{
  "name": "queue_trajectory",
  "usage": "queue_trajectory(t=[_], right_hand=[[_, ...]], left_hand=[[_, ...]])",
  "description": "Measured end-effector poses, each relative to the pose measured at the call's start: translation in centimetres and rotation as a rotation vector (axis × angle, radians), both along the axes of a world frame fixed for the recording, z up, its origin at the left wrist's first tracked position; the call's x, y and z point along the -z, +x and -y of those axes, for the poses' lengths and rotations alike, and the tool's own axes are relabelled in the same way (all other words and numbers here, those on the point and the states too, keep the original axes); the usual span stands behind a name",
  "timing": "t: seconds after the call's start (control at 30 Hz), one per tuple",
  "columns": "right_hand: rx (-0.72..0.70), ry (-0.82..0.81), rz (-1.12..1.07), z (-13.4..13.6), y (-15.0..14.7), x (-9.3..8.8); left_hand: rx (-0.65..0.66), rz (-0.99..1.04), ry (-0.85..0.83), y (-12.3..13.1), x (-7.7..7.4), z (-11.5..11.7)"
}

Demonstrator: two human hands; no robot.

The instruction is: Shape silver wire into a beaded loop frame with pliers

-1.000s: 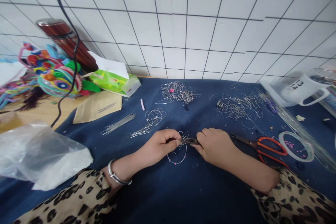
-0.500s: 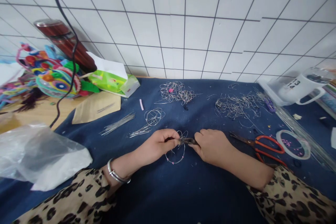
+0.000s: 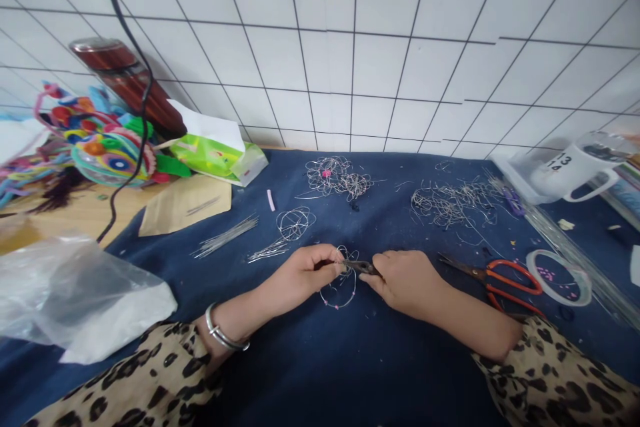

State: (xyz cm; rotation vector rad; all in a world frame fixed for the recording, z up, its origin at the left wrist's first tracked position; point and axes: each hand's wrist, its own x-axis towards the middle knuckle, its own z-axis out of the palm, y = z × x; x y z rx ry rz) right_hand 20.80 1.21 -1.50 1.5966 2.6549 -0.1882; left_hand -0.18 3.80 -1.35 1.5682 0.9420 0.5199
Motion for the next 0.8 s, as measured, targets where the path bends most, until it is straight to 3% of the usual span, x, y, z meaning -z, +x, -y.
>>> queue_trajectory(t=[0.8], right_hand=[[0.035, -0.021, -0.036, 0.05, 0.09, -0.37]], left_hand=[[-0.061, 0.087, -0.150, 0.00, 0.32, -0.01]])
